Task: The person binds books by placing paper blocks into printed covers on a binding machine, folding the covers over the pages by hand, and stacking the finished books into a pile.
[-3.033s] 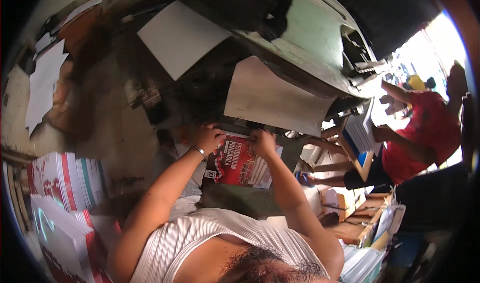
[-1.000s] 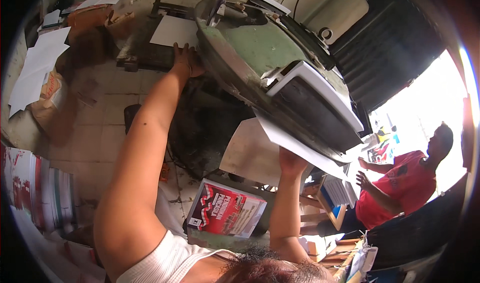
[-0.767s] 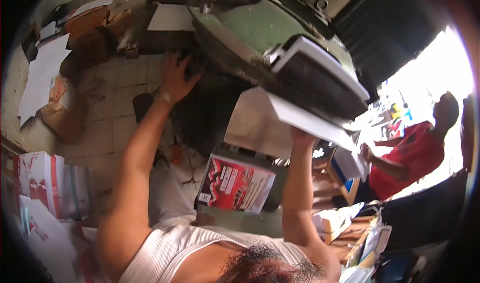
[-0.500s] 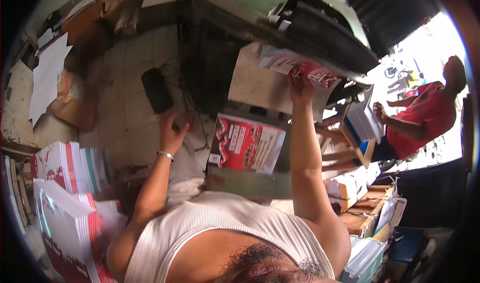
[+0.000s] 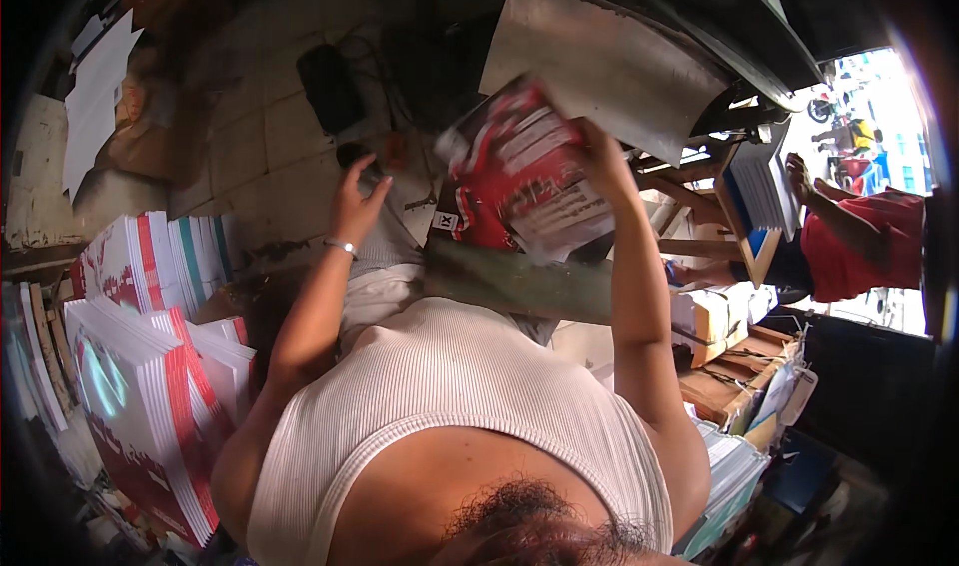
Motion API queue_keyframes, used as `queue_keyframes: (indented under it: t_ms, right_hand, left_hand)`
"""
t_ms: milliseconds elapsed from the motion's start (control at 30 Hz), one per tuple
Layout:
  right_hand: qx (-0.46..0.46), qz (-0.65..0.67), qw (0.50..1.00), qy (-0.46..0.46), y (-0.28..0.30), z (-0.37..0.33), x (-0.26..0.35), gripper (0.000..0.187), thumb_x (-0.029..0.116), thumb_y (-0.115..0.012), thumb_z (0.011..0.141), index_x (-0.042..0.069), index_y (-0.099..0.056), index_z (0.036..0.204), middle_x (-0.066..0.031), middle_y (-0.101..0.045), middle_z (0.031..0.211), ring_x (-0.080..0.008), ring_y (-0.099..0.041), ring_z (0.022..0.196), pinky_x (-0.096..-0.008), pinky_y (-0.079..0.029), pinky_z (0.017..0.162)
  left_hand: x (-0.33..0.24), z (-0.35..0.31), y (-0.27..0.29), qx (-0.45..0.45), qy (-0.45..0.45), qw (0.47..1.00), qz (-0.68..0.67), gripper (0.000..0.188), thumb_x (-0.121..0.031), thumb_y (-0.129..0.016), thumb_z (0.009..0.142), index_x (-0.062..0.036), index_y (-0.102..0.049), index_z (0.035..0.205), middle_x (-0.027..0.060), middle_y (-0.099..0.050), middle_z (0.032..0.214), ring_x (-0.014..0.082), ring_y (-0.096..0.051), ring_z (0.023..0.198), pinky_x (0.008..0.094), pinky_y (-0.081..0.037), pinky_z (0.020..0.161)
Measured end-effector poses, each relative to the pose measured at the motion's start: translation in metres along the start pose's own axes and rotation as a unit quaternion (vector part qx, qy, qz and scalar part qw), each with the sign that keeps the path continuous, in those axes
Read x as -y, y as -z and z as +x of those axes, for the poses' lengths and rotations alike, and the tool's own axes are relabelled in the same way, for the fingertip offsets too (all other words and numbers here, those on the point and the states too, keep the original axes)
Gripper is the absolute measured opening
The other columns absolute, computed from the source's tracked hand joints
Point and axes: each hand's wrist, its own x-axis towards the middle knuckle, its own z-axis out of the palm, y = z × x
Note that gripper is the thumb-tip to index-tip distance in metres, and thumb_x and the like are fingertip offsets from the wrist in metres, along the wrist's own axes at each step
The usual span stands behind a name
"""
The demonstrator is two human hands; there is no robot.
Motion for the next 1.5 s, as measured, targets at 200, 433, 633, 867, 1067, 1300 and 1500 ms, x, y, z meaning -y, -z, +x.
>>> queue_keyframes:
  t_ms: [200,433,633,867,1067,1300,1500]
  right_hand:
    - [0.035,-0.312,0.949,0.022,-0.071,-0.008,0.015,0.066,0.025,-0.082,0.075,0.012,-0.058,0.135,-0.0207,-0.058,0.134,-0.0433,-0.053,0.124,-0.054,-0.042,0.101]
    - [-0.339,-0.071,0.879,-0.328,-0.086,-0.08,-0.036,0.135,0.032,-0.093,0.065,0.027,0.001,0.161,-0.0336,-0.005,0.161,-0.0548,-0.035,0.139,-0.0564,-0.037,0.111]
    - [-0.271,-0.012,0.891,-0.364,-0.083,-0.074,-0.018,0.134,0.029,-0.091,0.068,0.029,0.006,0.161,-0.0336,-0.006,0.162,-0.0535,-0.039,0.137,-0.0558,-0.044,0.105]
    - [-0.081,-0.342,0.932,-0.087,-0.06,-0.054,-0.025,0.06,0.024,-0.08,0.075,0.011,-0.057,0.129,-0.0164,-0.035,0.157,-0.0397,-0.019,0.152,-0.0682,-0.01,0.119]
    - [-0.084,-0.283,0.955,-0.002,-0.086,0.0,-0.008,0.033,0.028,-0.076,0.079,0.015,-0.068,0.108,-0.0124,-0.053,0.142,-0.0375,-0.033,0.146,-0.0706,-0.015,0.117]
    - [-0.105,-0.256,0.96,-0.03,-0.113,0.029,-0.03,0.021,0.031,-0.078,0.079,0.017,-0.071,0.094,-0.0061,-0.063,0.13,-0.0349,-0.043,0.14,-0.0706,-0.019,0.115]
    - [-0.078,-0.238,0.963,-0.1,-0.029,-0.015,-0.068,0.022,0.037,-0.082,0.074,0.021,-0.076,0.088,-0.0019,-0.068,0.123,-0.0327,-0.044,0.139,-0.0661,-0.025,0.112]
  left_hand:
    - [0.013,0.012,-0.076,0.106,0.109,0.987,-0.046,0.076,-0.047,-0.074,0.087,-0.0033,-0.048,0.144,0.0245,-0.058,0.138,0.033,-0.053,0.133,0.0383,-0.042,0.109]
    - [-0.001,0.008,-0.119,0.26,0.155,0.936,-0.178,0.062,-0.042,-0.072,0.091,0.0007,-0.057,0.133,0.0175,-0.068,0.125,0.026,-0.063,0.118,0.0357,-0.047,0.101]
    - [-0.022,0.015,-0.106,0.183,0.116,0.976,0.035,0.082,-0.039,-0.076,0.087,0.0032,-0.039,0.147,0.0237,-0.054,0.142,0.0355,-0.054,0.131,0.0393,-0.042,0.108]
    - [-0.06,0.077,-0.111,0.128,-0.234,0.951,0.158,0.041,-0.029,-0.076,0.083,-0.0208,-0.071,0.123,0.0146,-0.05,0.149,0.0392,-0.039,0.14,0.0479,-0.034,0.116]
    - [-0.057,0.098,-0.114,0.19,-0.186,0.935,0.234,0.026,-0.032,-0.071,0.087,-0.0253,-0.076,0.112,0.0074,-0.058,0.142,0.0369,-0.043,0.137,0.0484,-0.029,0.118]
    - [-0.052,0.103,-0.117,0.185,-0.12,0.955,0.198,0.023,-0.031,-0.067,0.091,-0.0229,-0.078,0.109,0.0101,-0.06,0.14,0.0357,-0.047,0.134,0.0435,-0.037,0.113]
    - [-0.069,0.101,-0.11,0.217,-0.098,0.949,0.205,0.024,-0.028,-0.066,0.093,-0.0195,-0.077,0.112,0.0145,-0.057,0.142,0.0318,-0.055,0.127,0.0416,-0.043,0.108]
